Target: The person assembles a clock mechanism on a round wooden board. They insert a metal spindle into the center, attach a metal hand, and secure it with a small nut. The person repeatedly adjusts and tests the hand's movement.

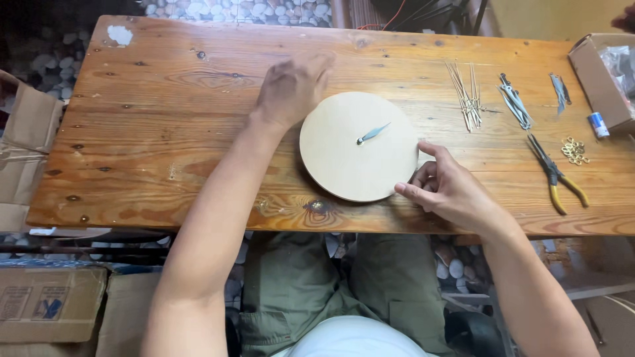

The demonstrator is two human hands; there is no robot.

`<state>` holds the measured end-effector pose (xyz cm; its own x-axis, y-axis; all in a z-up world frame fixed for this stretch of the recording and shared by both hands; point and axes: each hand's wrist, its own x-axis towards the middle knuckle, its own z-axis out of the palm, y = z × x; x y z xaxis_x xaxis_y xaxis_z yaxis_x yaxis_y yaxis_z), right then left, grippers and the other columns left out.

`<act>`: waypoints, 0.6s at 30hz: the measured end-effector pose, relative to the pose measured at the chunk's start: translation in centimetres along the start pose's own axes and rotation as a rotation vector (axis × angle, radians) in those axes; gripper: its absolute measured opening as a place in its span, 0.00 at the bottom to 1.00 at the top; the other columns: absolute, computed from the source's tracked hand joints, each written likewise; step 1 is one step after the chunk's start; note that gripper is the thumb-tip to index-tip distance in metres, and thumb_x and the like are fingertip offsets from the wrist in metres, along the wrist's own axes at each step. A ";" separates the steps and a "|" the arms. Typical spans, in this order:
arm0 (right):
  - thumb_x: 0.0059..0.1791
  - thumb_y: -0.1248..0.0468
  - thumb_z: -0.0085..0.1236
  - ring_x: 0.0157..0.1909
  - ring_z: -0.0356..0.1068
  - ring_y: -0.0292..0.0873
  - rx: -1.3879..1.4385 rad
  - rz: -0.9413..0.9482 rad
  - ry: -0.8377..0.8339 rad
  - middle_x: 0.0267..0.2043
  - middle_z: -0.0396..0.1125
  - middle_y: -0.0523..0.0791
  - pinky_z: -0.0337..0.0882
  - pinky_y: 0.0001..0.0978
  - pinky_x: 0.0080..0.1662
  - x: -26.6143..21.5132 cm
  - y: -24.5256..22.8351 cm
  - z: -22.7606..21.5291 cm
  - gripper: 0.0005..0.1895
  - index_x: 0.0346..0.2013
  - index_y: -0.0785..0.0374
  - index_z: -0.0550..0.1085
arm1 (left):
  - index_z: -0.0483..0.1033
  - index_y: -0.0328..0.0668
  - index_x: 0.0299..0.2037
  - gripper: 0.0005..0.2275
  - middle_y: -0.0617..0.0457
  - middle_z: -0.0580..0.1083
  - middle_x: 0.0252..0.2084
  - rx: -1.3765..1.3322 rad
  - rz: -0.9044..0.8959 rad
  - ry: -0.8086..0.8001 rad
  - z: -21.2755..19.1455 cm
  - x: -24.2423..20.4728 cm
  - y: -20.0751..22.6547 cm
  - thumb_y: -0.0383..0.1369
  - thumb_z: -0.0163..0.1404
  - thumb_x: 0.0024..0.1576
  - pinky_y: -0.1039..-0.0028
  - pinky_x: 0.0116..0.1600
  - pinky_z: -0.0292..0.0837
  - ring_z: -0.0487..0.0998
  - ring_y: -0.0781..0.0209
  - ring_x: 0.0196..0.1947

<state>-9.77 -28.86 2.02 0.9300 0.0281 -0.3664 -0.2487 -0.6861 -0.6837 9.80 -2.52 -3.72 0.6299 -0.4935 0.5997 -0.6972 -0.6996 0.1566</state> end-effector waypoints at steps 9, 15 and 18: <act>0.55 0.62 0.65 0.33 0.70 0.44 -0.423 -0.741 0.604 0.31 0.68 0.40 0.70 0.35 0.36 6.8 4.6 -1.8 0.07 0.48 0.56 0.80 | 0.71 0.46 0.50 0.20 0.49 0.72 0.45 -0.449 0.094 -0.160 -2.7 -2.4 7.4 0.44 0.61 0.53 0.58 0.58 0.71 0.76 0.45 0.52; 0.49 0.71 0.63 0.37 0.72 0.42 -0.240 -0.913 0.586 0.38 0.69 0.41 0.72 0.30 0.35 8.9 3.9 0.1 0.12 0.47 0.59 0.79 | 0.73 0.50 0.48 0.18 0.53 0.71 0.47 -0.447 0.079 -0.179 1.0 -3.5 7.2 0.45 0.60 0.52 0.60 0.61 0.68 0.74 0.52 0.55; 0.49 0.71 0.63 0.40 0.75 0.47 -0.242 -0.930 0.565 0.41 0.69 0.46 0.74 0.36 0.39 8.3 3.9 0.4 0.11 0.46 0.62 0.78 | 0.75 0.50 0.47 0.16 0.53 0.71 0.48 -0.455 0.059 -0.194 0.7 -3.4 7.4 0.43 0.60 0.53 0.59 0.65 0.65 0.73 0.51 0.56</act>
<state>-3.17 -30.96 -3.91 0.7314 0.3118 0.6065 0.6106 -0.6955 -0.3788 2.76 -6.36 -5.15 0.6065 -0.6429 0.4679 -0.7853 -0.3924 0.4788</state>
